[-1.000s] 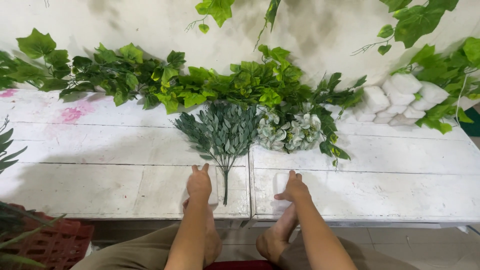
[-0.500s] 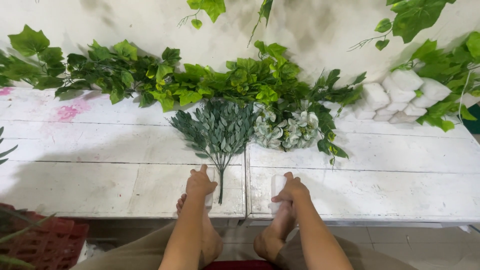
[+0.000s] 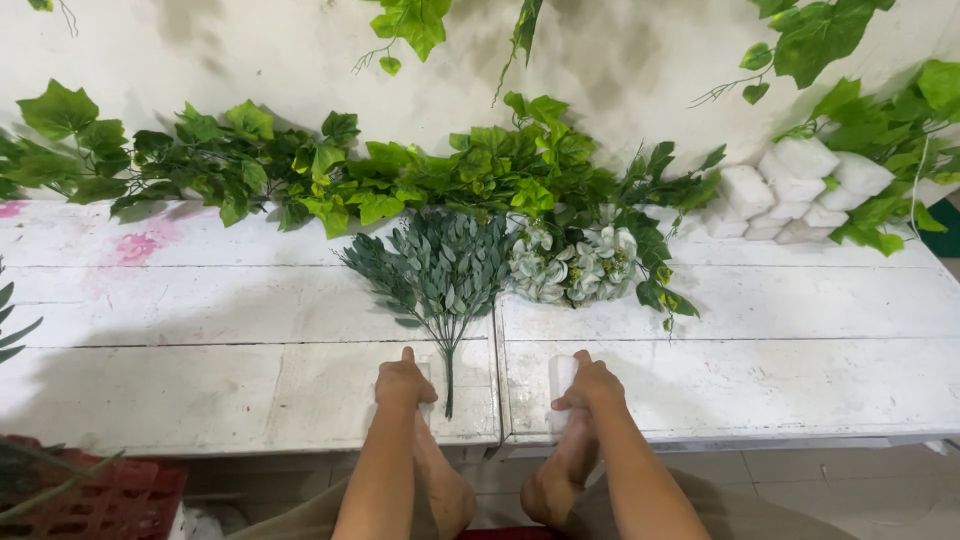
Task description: The person organizes and sorts bunches of artificial leaves by hand, separating individual stems and placing them onto a white wooden surface before picking up white floral foam blocks.
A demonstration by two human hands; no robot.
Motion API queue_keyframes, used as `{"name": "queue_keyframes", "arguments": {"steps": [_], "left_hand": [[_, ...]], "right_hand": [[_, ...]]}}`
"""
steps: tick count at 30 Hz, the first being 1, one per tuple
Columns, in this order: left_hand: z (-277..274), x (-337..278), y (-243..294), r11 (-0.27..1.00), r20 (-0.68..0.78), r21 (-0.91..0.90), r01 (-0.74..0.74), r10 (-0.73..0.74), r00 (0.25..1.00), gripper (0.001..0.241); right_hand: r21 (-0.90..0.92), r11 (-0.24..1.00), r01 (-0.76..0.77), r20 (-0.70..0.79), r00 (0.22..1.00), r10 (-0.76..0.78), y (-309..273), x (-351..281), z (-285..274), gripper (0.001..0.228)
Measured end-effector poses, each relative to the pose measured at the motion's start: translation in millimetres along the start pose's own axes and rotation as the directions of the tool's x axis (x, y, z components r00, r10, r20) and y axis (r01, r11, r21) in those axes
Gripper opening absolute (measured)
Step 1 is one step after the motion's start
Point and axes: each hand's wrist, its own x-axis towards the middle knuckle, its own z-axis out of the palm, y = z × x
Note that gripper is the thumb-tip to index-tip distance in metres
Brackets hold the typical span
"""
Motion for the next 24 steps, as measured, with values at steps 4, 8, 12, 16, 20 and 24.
{"name": "queue_keyframes", "arguments": {"steps": [4, 8, 12, 16, 20, 24], "left_hand": [[-4.2, -17.4, 7.7, 1.000, -0.037, -0.007, 0.011, -0.011, 0.999, 0.073], [4.0, -27.8, 9.1, 0.997, 0.006, 0.028, 0.068, -0.068, 0.998, 0.066], [13.0, -32.1, 13.7, 0.995, -0.057, 0.021, 0.093, -0.092, 0.994, 0.067], [41.2, -0.7, 1.5, 0.996, -0.078, 0.032, 0.080, -0.077, 0.994, 0.075], [10.4, -36.8, 14.6, 0.991, -0.022, 0.078, 0.105, -0.104, 0.994, 0.083], [-6.7, -63.5, 26.4, 0.972, 0.052, 0.195, 0.132, -0.145, 0.988, 0.093]], "right_hand": [[-0.012, 1.000, 0.010, -0.055, 0.998, -0.011, -0.7, 5.5, 7.2, 0.104], [-0.086, 0.996, -0.008, -0.071, 0.997, 0.002, -9.6, -8.7, 5.6, 0.097], [-0.211, 0.977, -0.039, -0.007, 0.999, 0.039, -13.2, -3.7, 10.7, 0.090], [-0.096, 0.995, -0.035, -0.003, 0.999, 0.034, -12.7, -23.6, 7.1, 0.085], [-0.060, 0.998, -0.020, -0.006, 1.000, 0.020, -9.3, 1.0, 12.9, 0.102], [-0.068, 0.996, -0.066, 0.016, 0.998, 0.068, -5.6, 13.7, 19.9, 0.115]]}}
